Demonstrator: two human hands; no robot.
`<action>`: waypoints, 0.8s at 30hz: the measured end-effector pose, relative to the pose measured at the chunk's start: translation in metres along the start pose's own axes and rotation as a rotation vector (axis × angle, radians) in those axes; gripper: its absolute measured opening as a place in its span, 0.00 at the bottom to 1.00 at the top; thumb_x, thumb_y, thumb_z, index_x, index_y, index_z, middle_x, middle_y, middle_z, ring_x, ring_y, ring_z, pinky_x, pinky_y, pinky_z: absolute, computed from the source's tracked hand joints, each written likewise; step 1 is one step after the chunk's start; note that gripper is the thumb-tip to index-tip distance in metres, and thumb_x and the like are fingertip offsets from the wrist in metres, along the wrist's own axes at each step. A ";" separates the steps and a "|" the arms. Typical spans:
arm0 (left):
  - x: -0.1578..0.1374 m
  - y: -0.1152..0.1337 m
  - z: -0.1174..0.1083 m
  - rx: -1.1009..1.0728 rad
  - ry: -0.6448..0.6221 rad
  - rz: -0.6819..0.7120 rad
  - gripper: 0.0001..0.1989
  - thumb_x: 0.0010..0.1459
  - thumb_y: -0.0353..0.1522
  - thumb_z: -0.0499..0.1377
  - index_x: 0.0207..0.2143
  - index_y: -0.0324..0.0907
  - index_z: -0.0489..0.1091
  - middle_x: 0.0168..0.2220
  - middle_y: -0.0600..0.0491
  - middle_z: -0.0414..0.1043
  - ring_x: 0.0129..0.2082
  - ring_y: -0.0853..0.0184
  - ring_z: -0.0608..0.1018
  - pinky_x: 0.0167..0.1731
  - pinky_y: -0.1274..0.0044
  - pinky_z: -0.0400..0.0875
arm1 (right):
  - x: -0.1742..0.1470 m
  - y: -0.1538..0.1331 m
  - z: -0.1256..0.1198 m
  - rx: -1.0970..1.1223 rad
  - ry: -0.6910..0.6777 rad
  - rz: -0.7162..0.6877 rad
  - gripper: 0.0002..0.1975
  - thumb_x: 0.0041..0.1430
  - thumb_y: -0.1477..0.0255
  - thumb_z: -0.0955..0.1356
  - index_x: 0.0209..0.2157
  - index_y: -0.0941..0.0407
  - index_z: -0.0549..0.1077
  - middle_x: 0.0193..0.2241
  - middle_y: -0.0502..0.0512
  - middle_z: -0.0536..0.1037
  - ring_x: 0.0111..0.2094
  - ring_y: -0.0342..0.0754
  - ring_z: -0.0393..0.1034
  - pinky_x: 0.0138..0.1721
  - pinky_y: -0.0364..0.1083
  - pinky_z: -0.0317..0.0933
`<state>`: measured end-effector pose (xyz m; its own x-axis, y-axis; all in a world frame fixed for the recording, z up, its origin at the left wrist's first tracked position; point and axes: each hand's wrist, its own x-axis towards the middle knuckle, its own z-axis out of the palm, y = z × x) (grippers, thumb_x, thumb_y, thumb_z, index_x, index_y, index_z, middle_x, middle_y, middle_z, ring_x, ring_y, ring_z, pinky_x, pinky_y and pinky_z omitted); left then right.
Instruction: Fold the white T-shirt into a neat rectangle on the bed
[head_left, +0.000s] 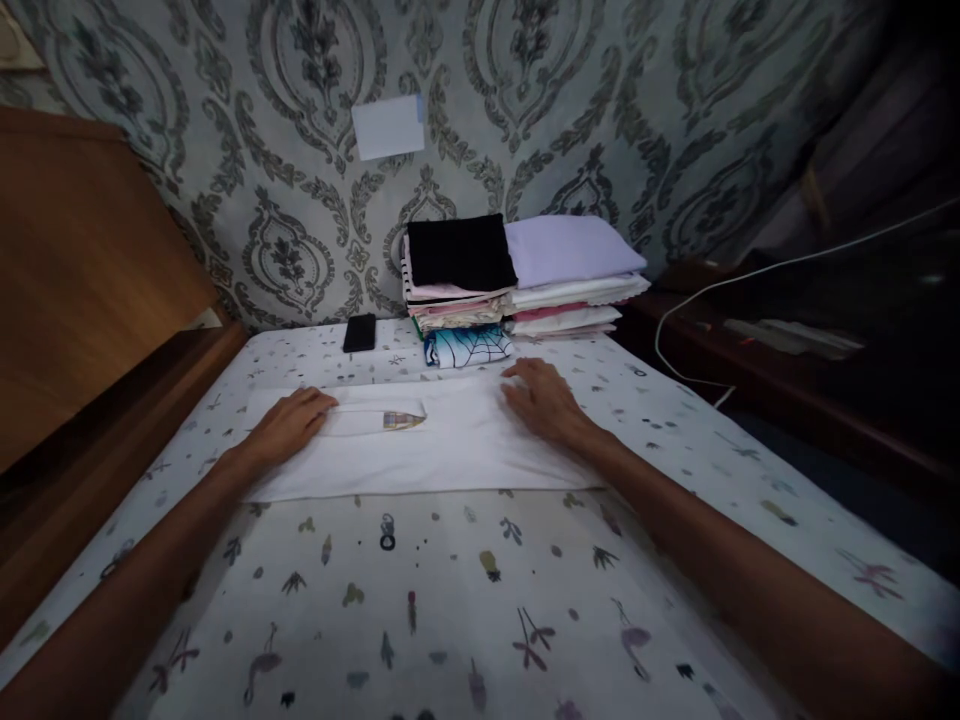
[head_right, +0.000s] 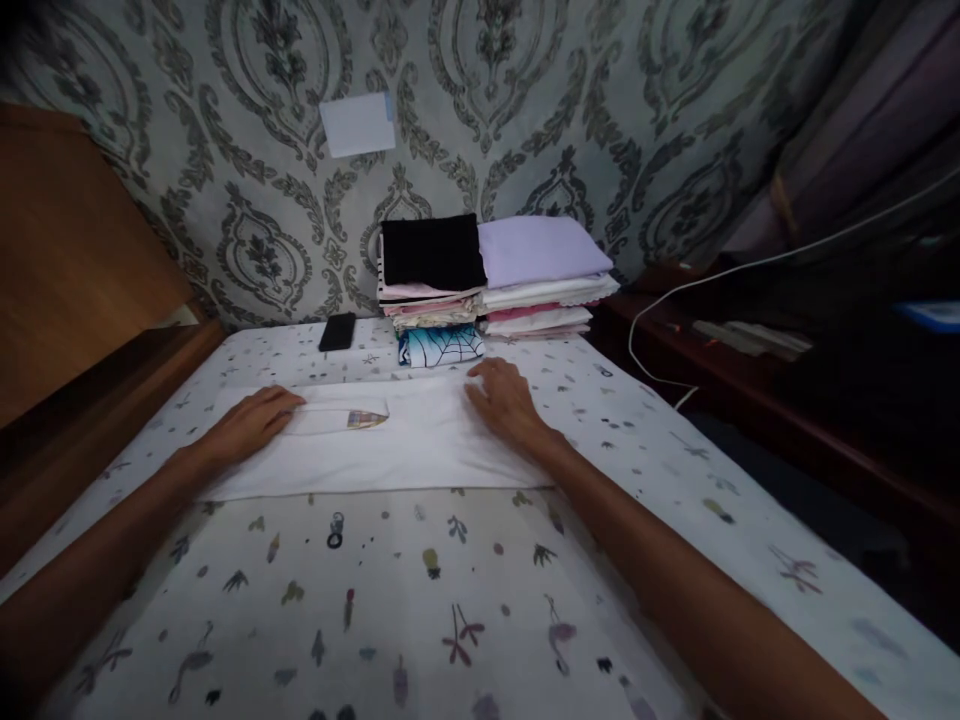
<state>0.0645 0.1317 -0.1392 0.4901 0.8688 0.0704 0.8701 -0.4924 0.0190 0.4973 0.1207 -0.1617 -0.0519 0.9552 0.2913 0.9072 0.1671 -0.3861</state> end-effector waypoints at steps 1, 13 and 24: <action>-0.003 -0.002 -0.002 0.035 -0.021 -0.048 0.21 0.65 0.34 0.42 0.54 0.43 0.68 0.55 0.45 0.68 0.56 0.56 0.69 0.56 0.65 0.65 | -0.008 -0.002 0.000 0.005 -0.054 -0.080 0.20 0.64 0.62 0.60 0.50 0.56 0.73 0.56 0.64 0.70 0.56 0.62 0.64 0.55 0.58 0.59; -0.058 -0.030 -0.011 0.086 0.087 -0.134 0.26 0.63 0.44 0.41 0.49 0.40 0.70 0.49 0.44 0.71 0.50 0.56 0.73 0.52 0.68 0.66 | -0.049 0.011 -0.035 0.206 -0.057 0.178 0.18 0.66 0.67 0.56 0.43 0.56 0.74 0.37 0.59 0.79 0.38 0.51 0.72 0.42 0.49 0.63; -0.046 -0.047 -0.015 -0.187 -0.070 -0.135 0.23 0.49 0.54 0.52 0.29 0.46 0.73 0.33 0.52 0.75 0.37 0.61 0.74 0.40 0.74 0.69 | -0.117 0.003 -0.044 0.442 -0.042 0.234 0.15 0.59 0.60 0.66 0.44 0.54 0.72 0.24 0.47 0.68 0.26 0.45 0.62 0.30 0.45 0.56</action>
<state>0.0004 0.1145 -0.1284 0.3776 0.9258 -0.0141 0.9067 -0.3666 0.2084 0.5241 -0.0011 -0.1582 0.1070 0.9869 0.1205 0.6336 0.0257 -0.7732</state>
